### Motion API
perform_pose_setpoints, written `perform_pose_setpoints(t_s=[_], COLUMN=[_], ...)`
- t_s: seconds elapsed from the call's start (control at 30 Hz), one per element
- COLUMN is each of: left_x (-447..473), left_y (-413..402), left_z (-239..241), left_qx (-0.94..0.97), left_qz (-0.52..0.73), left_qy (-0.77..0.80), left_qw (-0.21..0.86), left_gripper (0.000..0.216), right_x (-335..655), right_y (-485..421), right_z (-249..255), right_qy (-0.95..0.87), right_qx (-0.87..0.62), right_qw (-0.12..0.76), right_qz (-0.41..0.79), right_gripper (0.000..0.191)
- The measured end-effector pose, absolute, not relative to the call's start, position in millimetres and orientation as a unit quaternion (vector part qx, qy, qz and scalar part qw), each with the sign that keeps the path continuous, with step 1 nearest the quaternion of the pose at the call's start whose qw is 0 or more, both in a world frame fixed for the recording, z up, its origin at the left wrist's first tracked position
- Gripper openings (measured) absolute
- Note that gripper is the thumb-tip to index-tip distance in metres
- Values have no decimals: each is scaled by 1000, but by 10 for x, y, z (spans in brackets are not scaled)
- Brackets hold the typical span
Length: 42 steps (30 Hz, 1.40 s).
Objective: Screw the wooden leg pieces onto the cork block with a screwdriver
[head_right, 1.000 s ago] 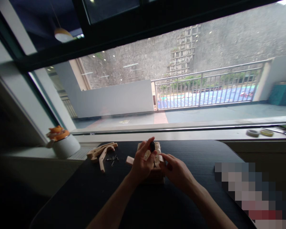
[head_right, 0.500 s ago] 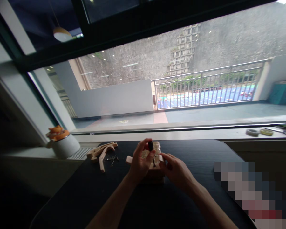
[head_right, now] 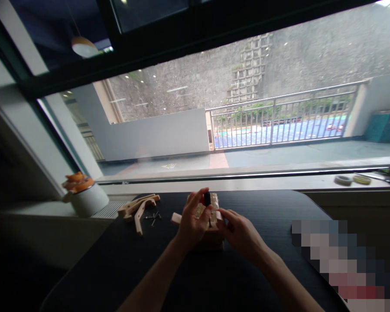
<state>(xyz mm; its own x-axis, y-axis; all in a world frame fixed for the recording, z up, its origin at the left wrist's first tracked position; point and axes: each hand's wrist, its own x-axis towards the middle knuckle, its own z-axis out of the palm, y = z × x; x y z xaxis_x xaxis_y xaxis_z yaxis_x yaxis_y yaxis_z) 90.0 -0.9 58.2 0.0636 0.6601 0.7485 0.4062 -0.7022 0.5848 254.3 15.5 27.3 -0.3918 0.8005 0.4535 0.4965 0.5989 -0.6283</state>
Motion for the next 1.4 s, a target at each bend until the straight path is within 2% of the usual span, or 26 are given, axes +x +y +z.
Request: perform_pose_setpoints(t_s=[0.73, 1.17, 1.4], left_x=[887, 899, 871], left_y=[-16, -7, 19], left_z=[627, 564, 568], left_qx=[711, 696, 693], left_qz=[573, 570, 588], left_qy=[378, 383, 374], left_qw=[155, 212, 185], left_gripper=[48, 42, 44], right_x=[2550, 2544, 2553], right_y=[137, 131, 133], right_z=[282, 288, 277], right_qy=[-809, -807, -810], right_qx=[-400, -399, -398], right_qw=[384, 392, 385], right_qz=[194, 191, 193], right_gripper=[36, 34, 35])
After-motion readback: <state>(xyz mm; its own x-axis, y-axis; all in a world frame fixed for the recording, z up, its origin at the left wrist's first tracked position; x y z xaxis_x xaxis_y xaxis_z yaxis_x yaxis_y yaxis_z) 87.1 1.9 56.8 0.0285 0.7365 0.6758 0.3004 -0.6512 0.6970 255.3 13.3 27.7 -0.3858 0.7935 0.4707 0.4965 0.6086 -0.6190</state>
